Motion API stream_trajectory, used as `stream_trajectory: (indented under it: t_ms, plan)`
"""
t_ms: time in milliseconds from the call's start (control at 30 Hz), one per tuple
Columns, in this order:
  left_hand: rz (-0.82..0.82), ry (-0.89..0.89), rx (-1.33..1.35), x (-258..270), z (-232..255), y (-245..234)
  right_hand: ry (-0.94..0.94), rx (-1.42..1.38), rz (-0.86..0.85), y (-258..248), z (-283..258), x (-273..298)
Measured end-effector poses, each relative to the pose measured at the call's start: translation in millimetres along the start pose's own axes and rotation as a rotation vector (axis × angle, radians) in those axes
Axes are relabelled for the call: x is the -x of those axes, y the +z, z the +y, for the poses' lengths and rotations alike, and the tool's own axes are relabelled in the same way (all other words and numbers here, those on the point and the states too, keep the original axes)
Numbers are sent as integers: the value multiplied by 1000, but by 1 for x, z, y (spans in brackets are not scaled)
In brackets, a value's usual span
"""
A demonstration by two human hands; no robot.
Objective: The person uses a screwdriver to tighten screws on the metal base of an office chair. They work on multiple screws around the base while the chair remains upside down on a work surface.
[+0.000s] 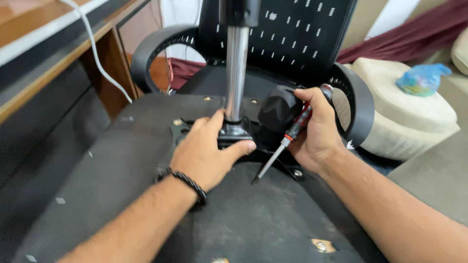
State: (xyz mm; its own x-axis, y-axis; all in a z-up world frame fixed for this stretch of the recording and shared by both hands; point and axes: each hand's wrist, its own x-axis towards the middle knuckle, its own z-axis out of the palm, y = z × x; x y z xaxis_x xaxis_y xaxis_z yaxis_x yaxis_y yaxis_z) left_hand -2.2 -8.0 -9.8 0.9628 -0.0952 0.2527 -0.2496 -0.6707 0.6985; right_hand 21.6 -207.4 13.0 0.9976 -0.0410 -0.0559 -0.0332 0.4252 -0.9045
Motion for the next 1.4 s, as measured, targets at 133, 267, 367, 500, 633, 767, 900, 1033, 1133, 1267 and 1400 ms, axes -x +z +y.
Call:
stream_trajectory:
  t_ms: [133,267,367,500,633,767,900,1033,1133,1267,1400]
  plan:
    - [30,54,-14,-3,9,8,16,40,-7,-17,-5,-6]
    - [8,30,-19,0,23,19,2,39,-52,-38,-9,-11]
    - [48,21,-77,6,33,24,-20,-40,-219,-45,-9,-8]
    - [84,15,-51,17,32,28,-4,-54,-134,-51,-2,-5]
    - [63,-45,-62,26,28,27,2,-67,-43,-54,9,-5]
    - [33,-28,-12,28,14,22,-202,-242,-262,-47,21,3]
    - [5,65,80,26,-5,13,-75,-64,137,-43,21,27]
    - [-9,83,141,23,-24,11,-201,46,389,-41,25,56]
    - [-17,86,153,19,-33,6,-256,161,387,-35,29,78]
    - [-33,100,238,14,-43,-3,-239,315,473,-18,34,98]
    - [-57,120,315,14,-51,-11,-264,418,412,3,33,102]
